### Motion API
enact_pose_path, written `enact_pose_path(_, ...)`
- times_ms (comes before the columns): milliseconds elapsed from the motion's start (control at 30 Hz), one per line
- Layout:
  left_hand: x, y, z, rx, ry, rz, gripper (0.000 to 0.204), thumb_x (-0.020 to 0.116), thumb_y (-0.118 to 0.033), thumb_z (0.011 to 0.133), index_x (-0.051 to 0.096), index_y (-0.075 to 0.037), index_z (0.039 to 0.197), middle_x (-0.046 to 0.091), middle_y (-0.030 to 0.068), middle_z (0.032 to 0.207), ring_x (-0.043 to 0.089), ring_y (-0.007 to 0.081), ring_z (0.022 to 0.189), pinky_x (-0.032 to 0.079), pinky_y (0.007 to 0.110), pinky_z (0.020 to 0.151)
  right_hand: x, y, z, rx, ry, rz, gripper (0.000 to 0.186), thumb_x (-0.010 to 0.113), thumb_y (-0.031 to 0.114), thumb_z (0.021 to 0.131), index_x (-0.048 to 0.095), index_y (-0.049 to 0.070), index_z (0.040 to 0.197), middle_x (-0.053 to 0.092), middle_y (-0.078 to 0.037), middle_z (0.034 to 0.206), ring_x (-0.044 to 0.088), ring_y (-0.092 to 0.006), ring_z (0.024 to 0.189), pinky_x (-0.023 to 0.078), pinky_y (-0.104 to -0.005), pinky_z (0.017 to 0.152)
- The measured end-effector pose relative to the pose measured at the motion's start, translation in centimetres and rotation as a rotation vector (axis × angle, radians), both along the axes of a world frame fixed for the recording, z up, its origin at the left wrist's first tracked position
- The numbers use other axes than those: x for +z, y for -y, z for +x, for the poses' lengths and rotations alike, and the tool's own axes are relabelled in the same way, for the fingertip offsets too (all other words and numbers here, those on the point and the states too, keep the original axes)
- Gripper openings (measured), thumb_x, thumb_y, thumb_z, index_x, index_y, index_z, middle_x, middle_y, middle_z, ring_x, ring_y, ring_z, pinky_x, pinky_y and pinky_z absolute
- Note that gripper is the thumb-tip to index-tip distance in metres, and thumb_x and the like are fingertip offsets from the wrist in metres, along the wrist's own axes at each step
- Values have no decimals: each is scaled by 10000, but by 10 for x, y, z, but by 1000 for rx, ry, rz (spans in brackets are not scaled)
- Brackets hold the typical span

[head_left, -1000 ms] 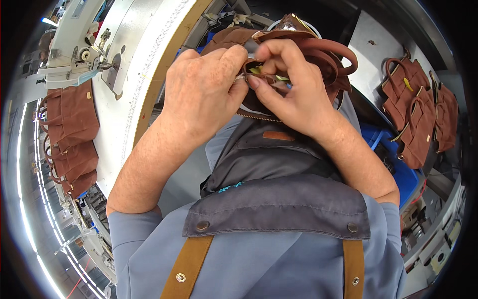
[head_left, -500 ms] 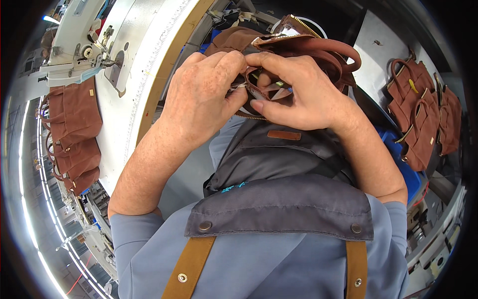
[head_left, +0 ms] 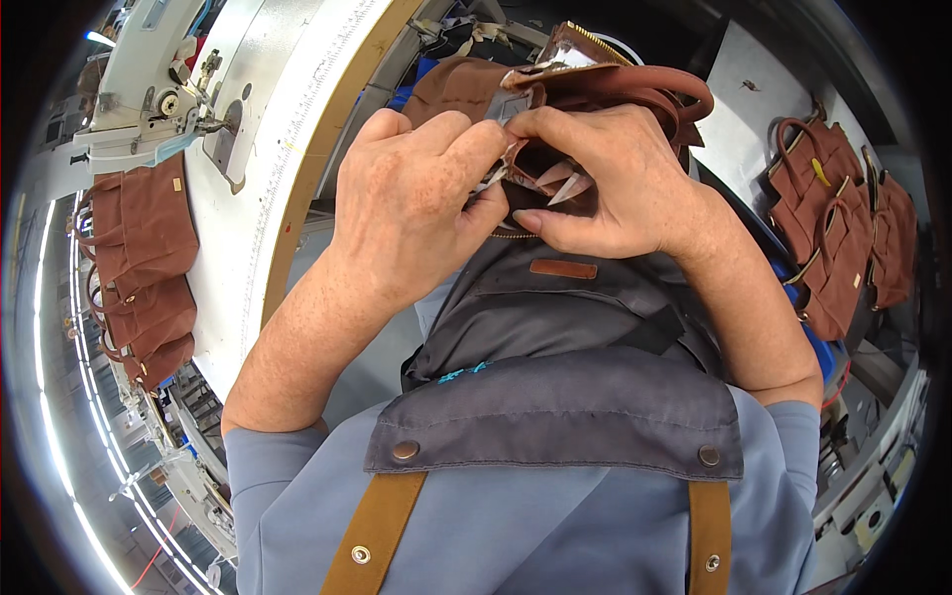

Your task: Inspecting and trimming threads from the interior and exterior of a leather bag during the finishing process.

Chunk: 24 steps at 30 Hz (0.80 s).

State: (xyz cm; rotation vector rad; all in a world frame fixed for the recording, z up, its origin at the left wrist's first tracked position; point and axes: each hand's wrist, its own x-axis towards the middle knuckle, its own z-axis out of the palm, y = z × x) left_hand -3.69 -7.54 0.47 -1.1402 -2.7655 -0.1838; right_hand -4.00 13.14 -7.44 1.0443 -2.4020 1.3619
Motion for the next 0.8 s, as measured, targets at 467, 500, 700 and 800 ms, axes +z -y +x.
enact_pose_path(467,-8,0,1,-24,-18,7,228,739,-49,714,628,-67,913,660,44,801,557,255,663,432,353,668,-6,19,-2,-57,105,-97,285,720,172,731,671,56,986,677,-138,721,677,-329,669,522,-410,610)
enact_pose_path(500,-8,1,1,-24,-17,6,228,739,-49,714,628,-67,913,660,44,801,557,255,663,432,353,668,-5,19,-1,-82,60,-67,258,732,183,728,674,56,946,670,-129,697,675,-327,661,522,-411,604)
enact_pose_path(700,-17,3,0,-26,-14,6,213,735,-57,694,594,-66,853,633,58,749,541,272,645,423,368,688,-9,22,-4,-155,-93,63,234,774,232,710,680,67,848,659,-95,657,672,-309,644,522,-412,593)
enact_pose_path(800,-18,4,-3,-18,-22,-27,191,719,-55,687,576,-61,814,621,69,726,537,282,635,413,382,690,-8,22,-5,-178,-118,125,235,782,243,702,685,72,831,667,-88,673,677,-302,657,525,-410,599)
